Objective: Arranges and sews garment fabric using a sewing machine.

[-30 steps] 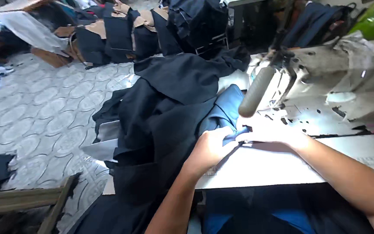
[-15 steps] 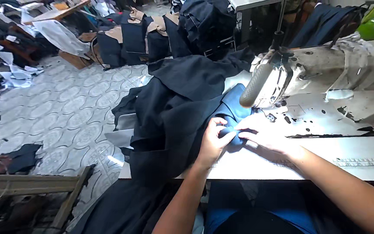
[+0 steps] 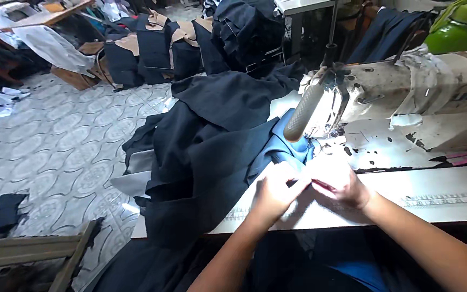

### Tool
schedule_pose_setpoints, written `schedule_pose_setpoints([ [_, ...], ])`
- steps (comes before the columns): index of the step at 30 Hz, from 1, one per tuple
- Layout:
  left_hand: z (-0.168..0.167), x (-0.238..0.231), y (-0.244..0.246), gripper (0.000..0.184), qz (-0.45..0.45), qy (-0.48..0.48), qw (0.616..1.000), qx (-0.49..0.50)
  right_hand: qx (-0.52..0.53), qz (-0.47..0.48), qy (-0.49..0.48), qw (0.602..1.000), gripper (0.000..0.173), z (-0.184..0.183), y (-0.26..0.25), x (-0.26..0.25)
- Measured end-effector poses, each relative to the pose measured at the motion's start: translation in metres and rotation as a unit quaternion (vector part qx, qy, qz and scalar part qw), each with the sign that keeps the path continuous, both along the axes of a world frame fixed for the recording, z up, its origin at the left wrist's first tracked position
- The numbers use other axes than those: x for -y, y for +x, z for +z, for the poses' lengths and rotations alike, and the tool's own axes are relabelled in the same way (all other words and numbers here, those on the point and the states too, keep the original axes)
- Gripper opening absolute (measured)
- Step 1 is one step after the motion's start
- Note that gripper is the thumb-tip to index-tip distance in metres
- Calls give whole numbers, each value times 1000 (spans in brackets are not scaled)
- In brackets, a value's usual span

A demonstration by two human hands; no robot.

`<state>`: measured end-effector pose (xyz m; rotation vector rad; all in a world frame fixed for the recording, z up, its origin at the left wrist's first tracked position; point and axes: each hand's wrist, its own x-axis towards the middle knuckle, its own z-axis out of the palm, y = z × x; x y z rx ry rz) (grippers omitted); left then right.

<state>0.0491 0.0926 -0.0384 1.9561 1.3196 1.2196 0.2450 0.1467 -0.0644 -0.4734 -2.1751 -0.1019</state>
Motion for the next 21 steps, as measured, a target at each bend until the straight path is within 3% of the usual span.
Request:
schedule_pose_setpoints([
  [2, 4, -6, 10, 34, 1, 155, 982, -106, 5, -26, -24, 999, 32, -3, 9, 13],
  [4, 11, -22, 12, 40, -107, 187, 959, -186, 0, -48, -73, 996, 32, -11, 15, 27],
  [6, 14, -43, 11, 41, -144, 115, 935, -303, 10, -88, -124, 988, 30, -20, 18, 39],
  [9, 22, -67, 9, 45, -78, -147, 893, -418, 45, -134, -196, 970, 34, -26, 22, 55],
  [10, 24, -69, 10, 43, -68, -179, 882, -431, 49, -142, -201, 968, 34, -26, 22, 57],
  [11, 20, -66, 10, 37, -73, -145, 888, -431, 52, -148, -195, 968, 33, -25, 21, 58],
  [13, -1, -55, 5, 24, -136, 42, 919, -367, 68, -158, -168, 971, 33, -24, 20, 60],
  [14, -8, -49, 3, 25, -189, 80, 924, -324, 79, -162, -149, 972, 33, -23, 20, 60],
  [16, -14, -36, -1, 31, -232, 86, 926, -286, 98, -168, -126, 973, 32, -21, 20, 60],
  [21, -13, -34, -9, 38, -201, 54, 935, -286, 127, -169, -135, 968, 32, -14, 20, 50],
])
